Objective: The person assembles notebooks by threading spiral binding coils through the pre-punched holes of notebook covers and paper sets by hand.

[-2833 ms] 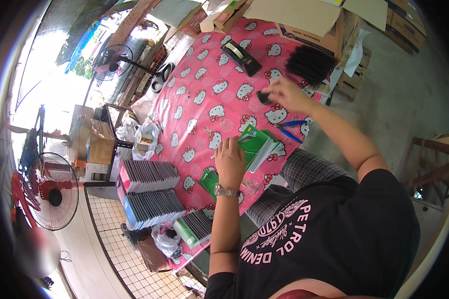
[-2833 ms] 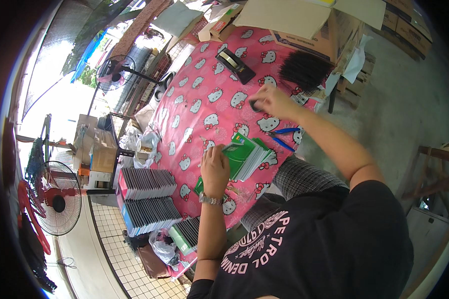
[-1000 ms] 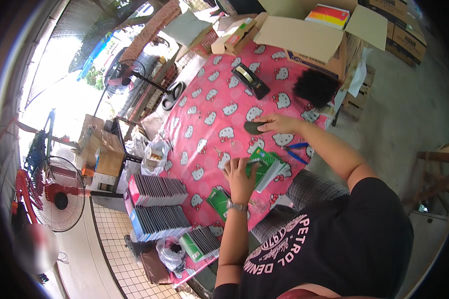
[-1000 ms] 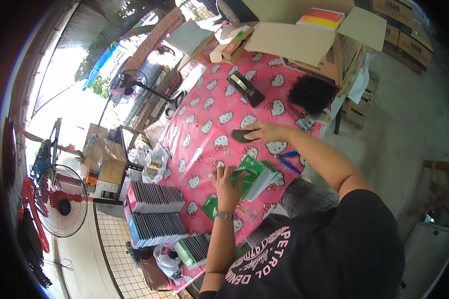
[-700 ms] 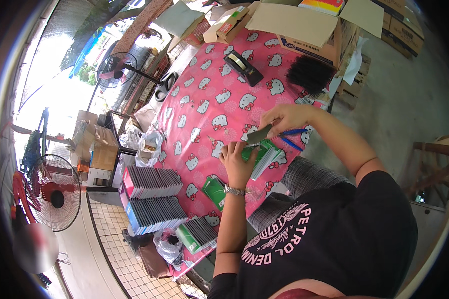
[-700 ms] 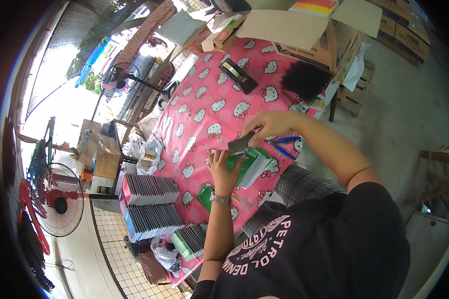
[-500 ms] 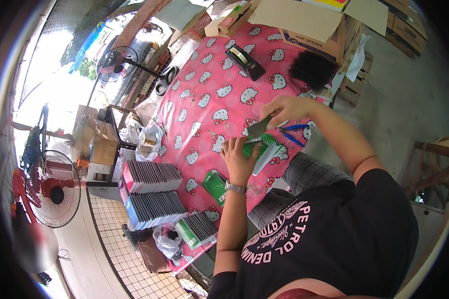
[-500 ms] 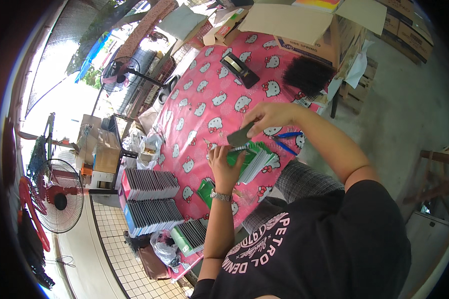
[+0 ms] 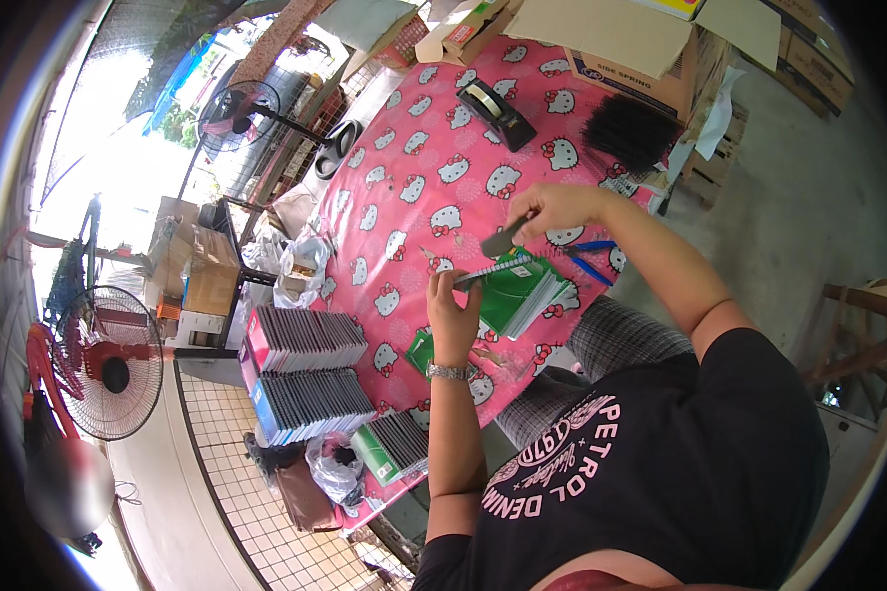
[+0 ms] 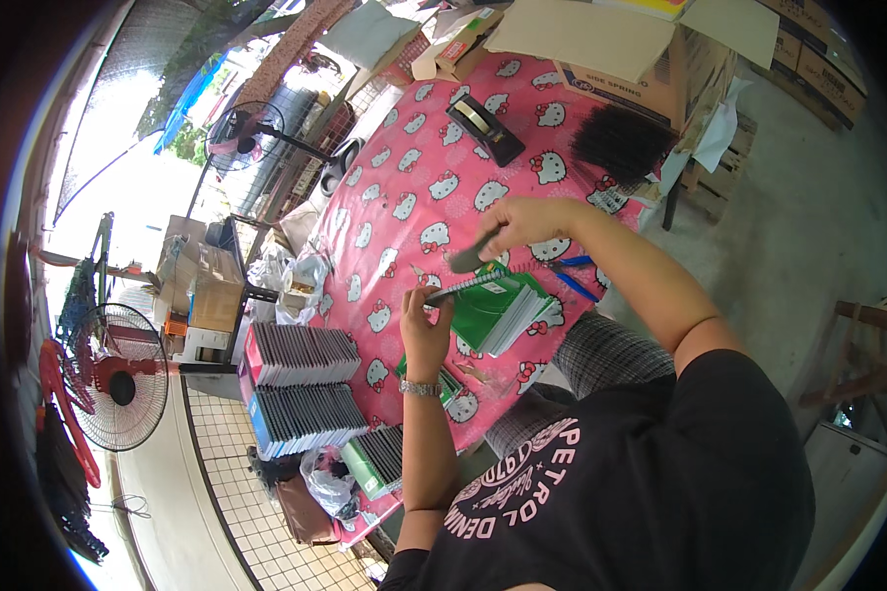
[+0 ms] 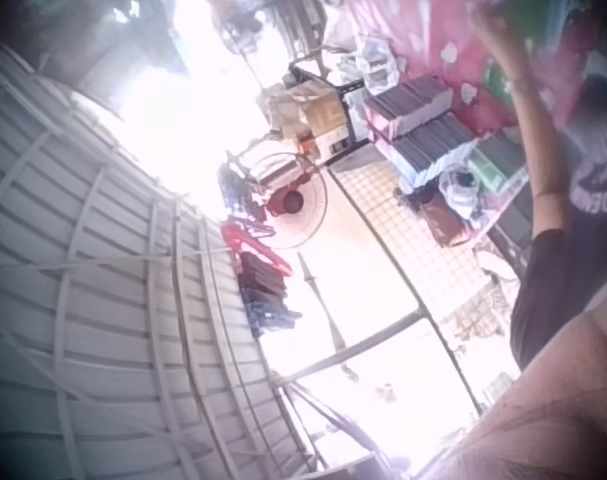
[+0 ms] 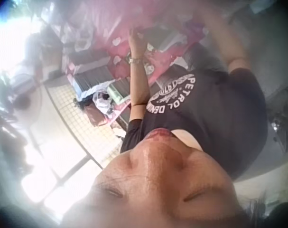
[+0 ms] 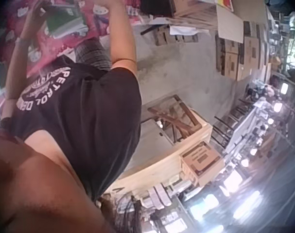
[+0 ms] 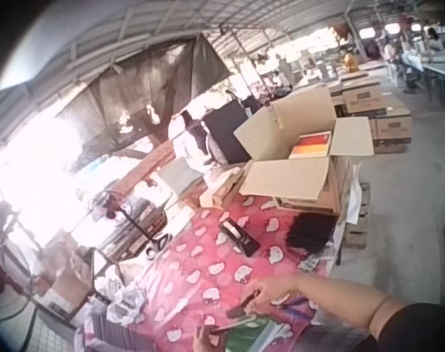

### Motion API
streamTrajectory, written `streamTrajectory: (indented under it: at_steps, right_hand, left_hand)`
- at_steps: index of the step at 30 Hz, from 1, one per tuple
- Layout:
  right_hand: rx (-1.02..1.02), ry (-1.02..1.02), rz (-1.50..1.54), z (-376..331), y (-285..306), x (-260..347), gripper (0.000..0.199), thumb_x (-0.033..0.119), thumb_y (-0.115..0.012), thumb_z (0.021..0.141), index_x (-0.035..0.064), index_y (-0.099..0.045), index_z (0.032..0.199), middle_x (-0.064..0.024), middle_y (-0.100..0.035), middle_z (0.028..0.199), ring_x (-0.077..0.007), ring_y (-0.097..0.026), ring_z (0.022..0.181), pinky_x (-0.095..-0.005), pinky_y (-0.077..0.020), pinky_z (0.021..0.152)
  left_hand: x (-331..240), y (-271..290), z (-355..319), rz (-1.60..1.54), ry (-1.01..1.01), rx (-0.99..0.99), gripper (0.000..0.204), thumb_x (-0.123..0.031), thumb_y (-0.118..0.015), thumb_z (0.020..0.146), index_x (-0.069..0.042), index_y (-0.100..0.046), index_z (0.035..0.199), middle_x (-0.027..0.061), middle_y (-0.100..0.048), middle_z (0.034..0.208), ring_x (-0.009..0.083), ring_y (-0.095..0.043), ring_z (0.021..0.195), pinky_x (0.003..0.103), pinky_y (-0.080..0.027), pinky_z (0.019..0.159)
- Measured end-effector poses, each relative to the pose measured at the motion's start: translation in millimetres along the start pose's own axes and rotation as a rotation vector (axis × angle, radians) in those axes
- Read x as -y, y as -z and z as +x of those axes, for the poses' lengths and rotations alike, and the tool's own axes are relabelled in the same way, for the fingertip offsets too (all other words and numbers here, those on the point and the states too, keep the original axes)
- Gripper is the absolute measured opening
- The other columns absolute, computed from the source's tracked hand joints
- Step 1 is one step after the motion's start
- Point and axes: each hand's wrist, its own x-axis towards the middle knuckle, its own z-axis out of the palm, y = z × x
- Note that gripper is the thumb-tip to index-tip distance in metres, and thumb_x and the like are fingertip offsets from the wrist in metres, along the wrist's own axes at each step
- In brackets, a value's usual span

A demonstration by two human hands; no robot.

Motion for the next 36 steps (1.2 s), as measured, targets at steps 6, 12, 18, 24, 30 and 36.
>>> streamTrajectory:
  at_steps: [6, 12, 18, 24, 30, 36]
  right_hand:
    - [0.025, 0.039, -0.058, 9, -4, 5, 0.025, 0.013, -0.076, 0.083, -0.0008, -0.071, 0.102, -0.0015, -0.064, 0.094, -0.0115, -0.058, 0.089, -0.0285, -0.0451, 0.081]
    - [0.026, -0.065, -0.018, 19, -6, 6, 0.025, 0.012, -0.077, 0.082, -0.0007, -0.071, 0.103, -0.0012, -0.063, 0.098, -0.0118, -0.058, 0.089, -0.0277, -0.0445, 0.082]
    - [0.079, 0.023, 0.122, 28, -12, 7, 0.022, 0.011, -0.075, 0.083, -0.0001, -0.072, 0.102, 0.0001, -0.061, 0.095, -0.0108, -0.058, 0.088, -0.0283, -0.0448, 0.08]
    - [-0.016, -0.031, -0.399, 38, 0, -31, 0.025, 0.017, -0.076, 0.081, 0.0037, -0.073, 0.102, -0.0067, -0.063, 0.093, -0.0207, -0.061, 0.088, -0.0336, -0.0462, 0.081]
    - [-0.526, -0.01, -0.74, -7, 3, -137, 0.045, 0.023, -0.074, 0.08, 0.0074, -0.065, 0.121, -0.0113, -0.06, 0.124, -0.0323, -0.058, 0.114, -0.0424, -0.0436, 0.102]
    - [-0.64, -0.147, -1.143, -105, -92, -128, 0.067, 0.033, -0.074, 0.081, 0.002, -0.051, 0.136, -0.0174, -0.053, 0.13, -0.0366, -0.049, 0.124, -0.0449, -0.0393, 0.106]
  left_hand:
    - [0, 5, 3, -0.126, 0.134, 0.091, 0.02, -0.004, -0.07, 0.084, 0.0, -0.061, 0.101, 0.0113, -0.062, 0.095, 0.0213, -0.064, 0.078, 0.032, -0.051, 0.065]
    - [19, 0, 2, -0.264, 0.131, 0.096, 0.02, -0.004, -0.069, 0.086, 0.0, -0.061, 0.104, 0.0103, -0.066, 0.093, 0.0176, -0.065, 0.075, 0.029, -0.052, 0.065]
    - [27, 0, 3, -0.349, 0.18, 0.1, 0.021, -0.003, -0.069, 0.086, 0.0, -0.06, 0.105, 0.0099, -0.067, 0.092, 0.0153, -0.064, 0.075, 0.029, -0.052, 0.069]
    - [27, -2, 4, -0.37, 0.203, 0.113, 0.021, -0.003, -0.069, 0.087, 0.0, -0.06, 0.105, 0.0086, -0.067, 0.09, 0.0131, -0.063, 0.076, 0.028, -0.052, 0.07]
    - [28, -3, 1, -0.496, 0.229, 0.059, 0.019, -0.003, -0.066, 0.09, 0.001, -0.059, 0.107, 0.0062, -0.066, 0.089, 0.01, -0.063, 0.08, 0.025, -0.051, 0.071]
    - [18, -9, -9, -0.764, 0.362, -0.038, 0.021, -0.002, -0.066, 0.093, 0.006, -0.06, 0.111, 0.0048, -0.066, 0.092, 0.0115, -0.064, 0.083, 0.025, -0.052, 0.074]
